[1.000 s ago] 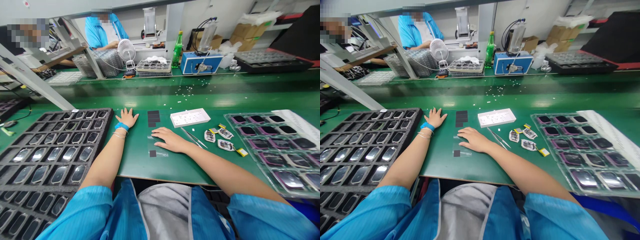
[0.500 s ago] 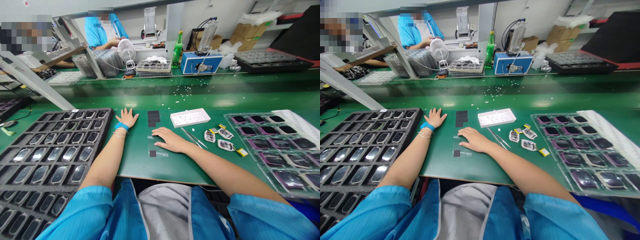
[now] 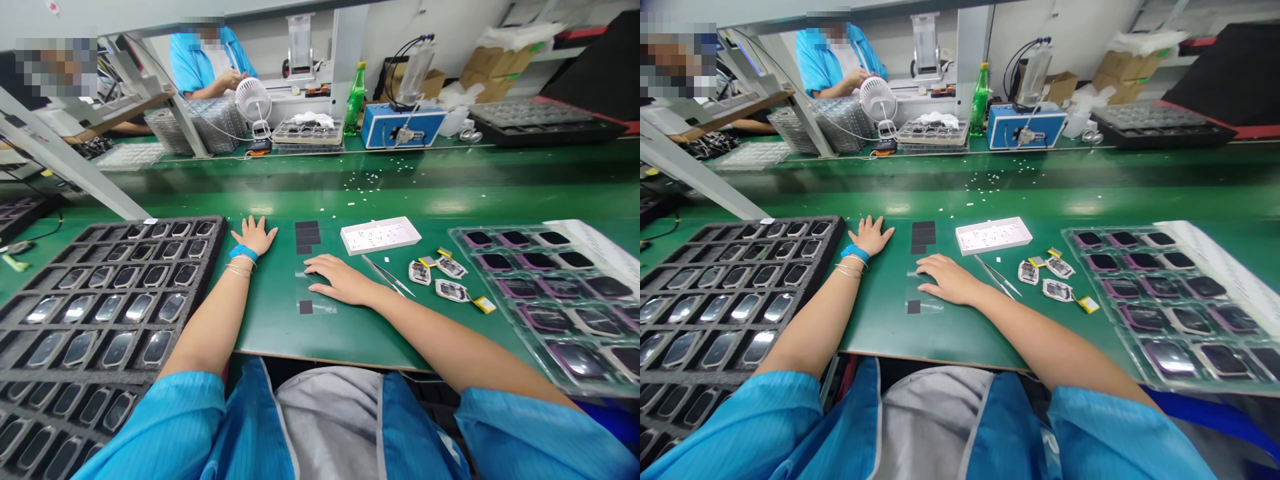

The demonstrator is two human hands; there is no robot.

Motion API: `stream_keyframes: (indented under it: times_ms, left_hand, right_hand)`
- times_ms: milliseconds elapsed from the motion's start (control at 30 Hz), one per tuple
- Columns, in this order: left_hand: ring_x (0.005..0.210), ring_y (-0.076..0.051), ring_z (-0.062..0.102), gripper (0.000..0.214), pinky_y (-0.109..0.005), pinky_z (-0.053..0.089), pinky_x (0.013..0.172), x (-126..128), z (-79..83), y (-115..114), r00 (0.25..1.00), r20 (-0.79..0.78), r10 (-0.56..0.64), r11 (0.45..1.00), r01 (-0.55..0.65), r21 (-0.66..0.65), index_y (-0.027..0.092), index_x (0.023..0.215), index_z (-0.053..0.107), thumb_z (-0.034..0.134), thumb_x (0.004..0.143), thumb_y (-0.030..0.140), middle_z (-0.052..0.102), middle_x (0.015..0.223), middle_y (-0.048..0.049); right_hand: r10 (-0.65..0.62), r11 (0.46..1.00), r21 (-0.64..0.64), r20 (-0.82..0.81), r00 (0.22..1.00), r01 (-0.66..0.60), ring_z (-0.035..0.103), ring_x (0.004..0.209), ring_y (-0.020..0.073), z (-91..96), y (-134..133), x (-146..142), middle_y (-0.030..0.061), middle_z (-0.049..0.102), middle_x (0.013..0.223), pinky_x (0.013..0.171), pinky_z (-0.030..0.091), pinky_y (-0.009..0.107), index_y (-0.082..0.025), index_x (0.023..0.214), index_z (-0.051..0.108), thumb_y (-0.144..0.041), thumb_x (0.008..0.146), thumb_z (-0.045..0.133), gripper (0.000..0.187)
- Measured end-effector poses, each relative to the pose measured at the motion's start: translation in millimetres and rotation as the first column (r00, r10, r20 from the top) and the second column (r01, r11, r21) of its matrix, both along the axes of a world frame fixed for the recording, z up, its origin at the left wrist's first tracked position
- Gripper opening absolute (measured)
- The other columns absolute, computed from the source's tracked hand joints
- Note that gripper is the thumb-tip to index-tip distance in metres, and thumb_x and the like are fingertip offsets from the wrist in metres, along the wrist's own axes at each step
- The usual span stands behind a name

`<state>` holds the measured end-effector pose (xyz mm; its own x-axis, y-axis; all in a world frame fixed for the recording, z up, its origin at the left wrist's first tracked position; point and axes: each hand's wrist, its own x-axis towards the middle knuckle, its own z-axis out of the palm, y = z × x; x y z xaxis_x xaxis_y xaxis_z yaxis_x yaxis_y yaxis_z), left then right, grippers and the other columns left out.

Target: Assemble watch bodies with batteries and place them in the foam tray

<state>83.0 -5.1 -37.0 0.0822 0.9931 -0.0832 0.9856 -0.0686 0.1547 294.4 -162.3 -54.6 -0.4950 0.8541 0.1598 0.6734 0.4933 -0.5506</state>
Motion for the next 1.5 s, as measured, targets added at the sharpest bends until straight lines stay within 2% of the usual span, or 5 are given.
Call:
stream_keyframes:
  times_ms: [867, 1500]
  left_hand:
    - [0.162, -0.034, 0.013, 0.072, -0.07, 0.015, 0.125, 1.3, 3.1, -2.7, 1.0, -0.01, -0.009, 1.0, 0.009, -0.004, 0.023, 0.163, 0.032, 0.03, 0.101, 0.059, 0.017, 0.174, -0.0126]
    - [0.162, -0.034, 0.013, 0.072, -0.07, 0.015, 0.125, 1.5, 3.1, -2.7, 1.0, -0.017, -0.015, 1.0, 0.015, -0.001, 0.023, 0.163, 0.031, 0.031, 0.101, 0.06, 0.017, 0.174, -0.0131]
  right_hand:
    - [-0.004, 1.0, 0.0, 0.037, 0.999, 0.004, 0.049, 0.142, 0.0326, -0.3, -0.6, 0.6, 0.0165, 0.06, 0.147, 0.118, 0.043, 0.056, -0.016, 0.129, 0.067, -0.044, 0.098, 0.062, 0.042]
    - [0.0, 1.0, -0.005, -0.013, 1.0, 0.0, 0.052, 0.139, 0.0346, 0.2, -0.5, 1.5, 0.0171, 0.061, 0.145, 0.115, 0.044, 0.06, -0.018, 0.127, 0.07, -0.044, 0.097, 0.062, 0.04]
